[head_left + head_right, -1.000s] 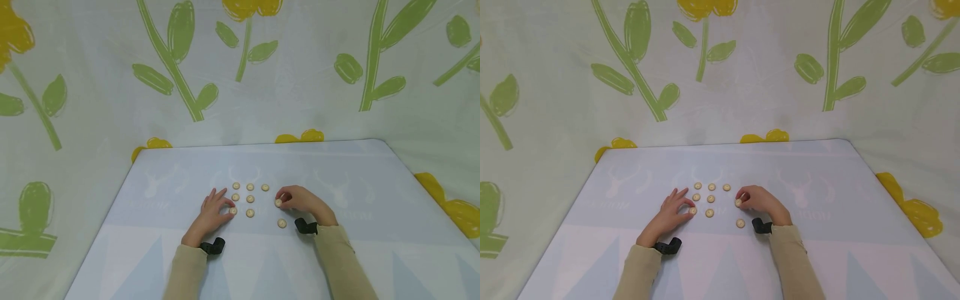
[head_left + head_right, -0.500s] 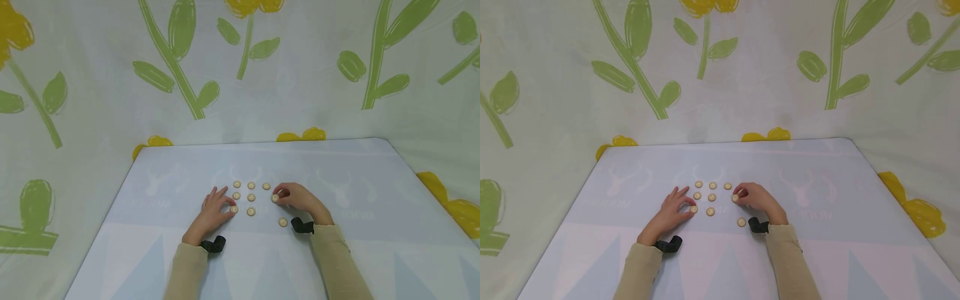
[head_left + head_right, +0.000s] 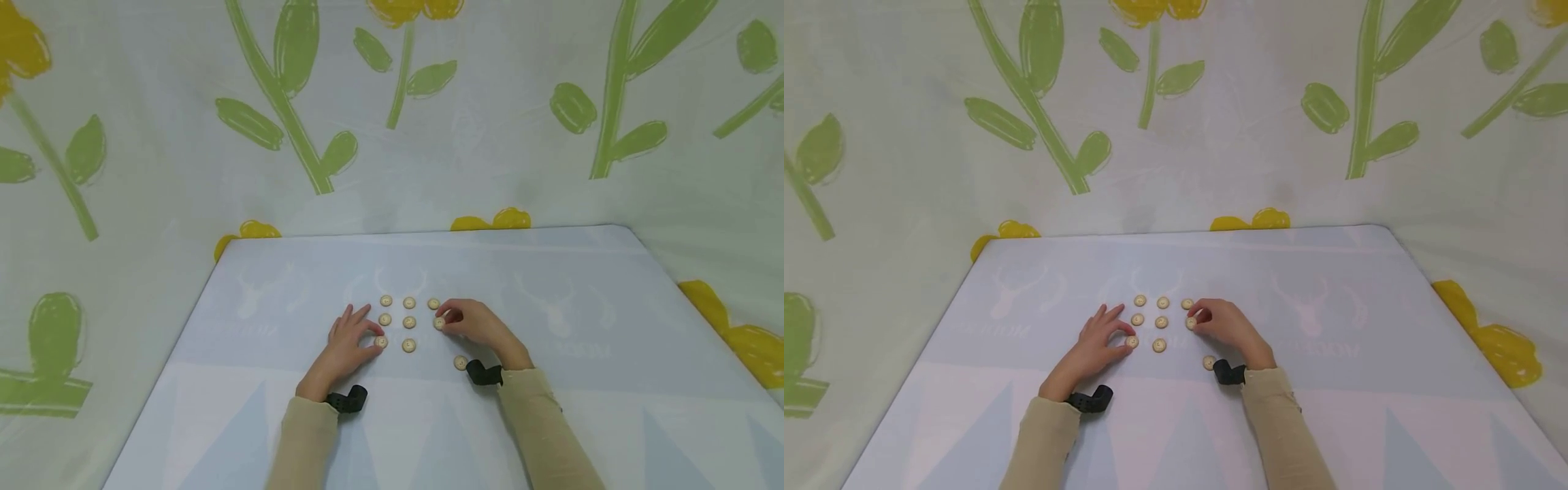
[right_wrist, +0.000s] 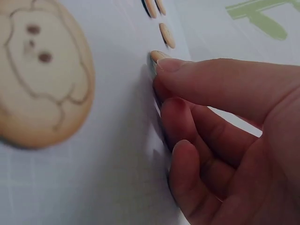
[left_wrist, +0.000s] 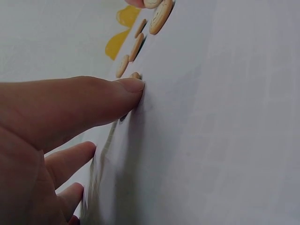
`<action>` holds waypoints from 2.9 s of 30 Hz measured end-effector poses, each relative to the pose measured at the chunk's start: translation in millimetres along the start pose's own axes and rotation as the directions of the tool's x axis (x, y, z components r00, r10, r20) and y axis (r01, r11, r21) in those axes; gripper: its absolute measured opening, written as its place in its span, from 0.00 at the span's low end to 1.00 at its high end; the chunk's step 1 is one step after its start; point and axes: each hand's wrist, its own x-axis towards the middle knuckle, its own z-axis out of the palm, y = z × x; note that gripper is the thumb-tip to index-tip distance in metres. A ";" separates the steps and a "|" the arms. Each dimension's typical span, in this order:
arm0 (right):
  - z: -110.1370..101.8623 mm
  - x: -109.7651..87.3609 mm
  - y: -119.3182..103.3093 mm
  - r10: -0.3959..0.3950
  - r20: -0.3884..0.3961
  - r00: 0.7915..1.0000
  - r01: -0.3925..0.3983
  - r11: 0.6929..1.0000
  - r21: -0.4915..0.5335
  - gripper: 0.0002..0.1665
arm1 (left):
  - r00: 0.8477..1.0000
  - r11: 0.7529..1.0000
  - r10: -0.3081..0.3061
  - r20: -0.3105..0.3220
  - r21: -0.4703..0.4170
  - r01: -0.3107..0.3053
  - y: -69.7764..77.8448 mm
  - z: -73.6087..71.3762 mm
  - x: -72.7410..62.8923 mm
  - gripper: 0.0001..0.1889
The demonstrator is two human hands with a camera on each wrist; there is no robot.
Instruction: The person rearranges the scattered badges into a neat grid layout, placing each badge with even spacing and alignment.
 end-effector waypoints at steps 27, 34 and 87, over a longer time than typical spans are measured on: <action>6.8 -1.4 -4.7 0.004 -0.022 1.000 -0.005 0.999 -0.045 0.11 | 1.000 1.000 -0.011 -0.004 -0.006 0.011 -1.1 1.4 0.5 0.08; 6.9 -1.4 -5.0 -0.004 -0.027 1.000 0.003 0.999 -0.042 0.10 | 1.000 1.000 -0.013 -0.003 -0.003 0.013 -0.9 1.1 -0.3 0.09; -0.4 -1.5 2.8 0.023 -0.013 1.000 -0.023 0.999 0.048 0.10 | 1.000 1.000 -0.013 -0.008 -0.011 0.013 -1.5 2.2 0.6 0.09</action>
